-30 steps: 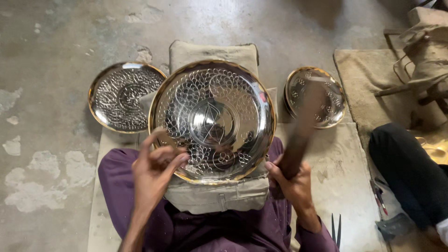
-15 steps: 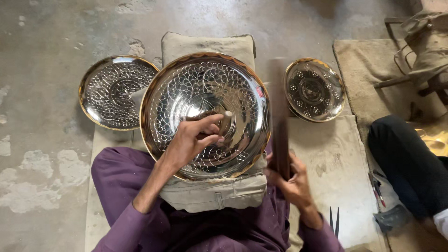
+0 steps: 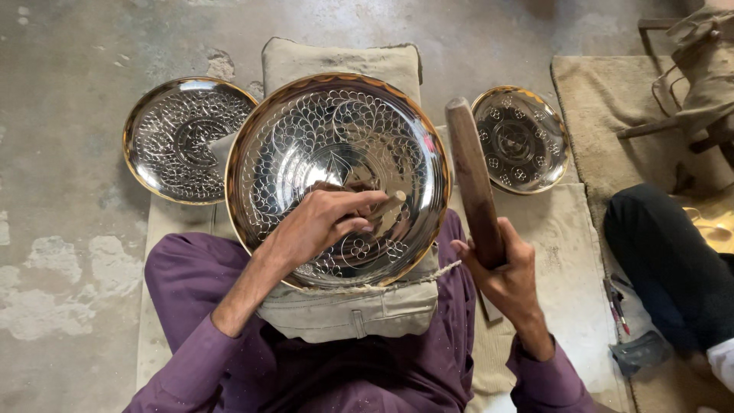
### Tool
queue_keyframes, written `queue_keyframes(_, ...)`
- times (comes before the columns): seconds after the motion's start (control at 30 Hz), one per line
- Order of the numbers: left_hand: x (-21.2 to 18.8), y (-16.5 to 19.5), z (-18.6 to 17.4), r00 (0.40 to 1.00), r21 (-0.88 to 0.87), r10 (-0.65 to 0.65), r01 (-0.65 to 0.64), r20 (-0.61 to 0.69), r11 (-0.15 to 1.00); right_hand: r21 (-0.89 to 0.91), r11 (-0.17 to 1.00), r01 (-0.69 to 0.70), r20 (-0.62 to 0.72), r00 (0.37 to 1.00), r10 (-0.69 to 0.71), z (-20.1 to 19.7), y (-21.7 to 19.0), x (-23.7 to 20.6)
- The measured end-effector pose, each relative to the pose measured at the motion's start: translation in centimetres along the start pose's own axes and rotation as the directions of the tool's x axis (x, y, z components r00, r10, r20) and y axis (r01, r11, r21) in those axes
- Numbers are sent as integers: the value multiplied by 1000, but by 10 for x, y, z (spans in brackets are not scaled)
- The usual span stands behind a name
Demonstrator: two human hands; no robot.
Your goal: The person sits on the floor with a large engraved metal tray resting on a cushioned stand. They hold a small punch against the tray's surface with one hand and strike it with a wooden mallet in the other hand, working around the decorative pattern, occasionally repositioning the punch and steadying the tray with a cloth.
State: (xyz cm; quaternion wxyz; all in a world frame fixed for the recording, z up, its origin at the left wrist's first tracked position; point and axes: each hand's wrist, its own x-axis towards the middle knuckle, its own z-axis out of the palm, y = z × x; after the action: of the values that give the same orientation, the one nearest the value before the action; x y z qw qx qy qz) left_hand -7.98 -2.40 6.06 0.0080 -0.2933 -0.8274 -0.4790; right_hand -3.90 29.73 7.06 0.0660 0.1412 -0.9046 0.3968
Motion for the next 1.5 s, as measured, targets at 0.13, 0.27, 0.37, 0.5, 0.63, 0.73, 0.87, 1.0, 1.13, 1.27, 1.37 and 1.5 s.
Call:
queue_keyframes(0.13, -1, -2, 1, 998, -39, -56, 57, 24, 998, -425, 884, 195, 165, 977, -136, -8, -4, 10)
queue_keyframes(0.27, 1, -3, 6, 993, -32, -109, 110, 44, 993, -268, 964, 4, 124, 992, 30, -6, 1, 13)
queue_keyframes(0.37, 2, -3, 8, 993, -19, -113, 114, 37, 993, -371, 927, 49, 163, 986, 13, -5, 6, 13)
queue_keyframes(0.5, 2, -2, 8, 995, 4, -102, 101, 17, 995, -252, 967, -32, 125, 990, 65, -6, 6, 14)
queue_keyframes(0.63, 1, 0, 5, 996, 0, -86, 87, 24, 996, -459, 877, 139, 81, 990, -114, -5, -2, 11)
queue_keyframes(0.73, 0, 2, 3, 996, -10, -82, 82, 20, 997, -59, 995, -80, 50, 995, 83, -2, -10, 10)
queue_keyframes(0.87, 0, 3, 3, 992, -16, -120, 121, 49, 992, -370, 929, -21, 83, 995, 56, -3, -19, 9)
queue_keyframes(1.0, -1, 2, 5, 996, 0, -82, 82, 22, 997, -220, 972, -86, 103, 989, 111, -4, -24, 8)
queue_keyframes(1.13, -4, -1, 5, 998, 4, -57, 57, 7, 998, -321, 947, 16, 10, 1000, -14, -1, -21, 3)
queue_keyframes(1.27, -4, 0, 7, 995, 12, -94, 94, 15, 996, -243, 966, -94, 85, 989, 118, 2, -13, -1)
queue_keyframes(1.37, -4, 3, 6, 981, 2, -188, 188, 51, 982, -324, 943, -75, 82, 991, 107, 2, -6, -1)
queue_keyframes(1.5, -4, 6, 4, 990, -8, -142, 142, 5, 990, -306, 940, -151, 183, 960, 214, 2, -2, 6)
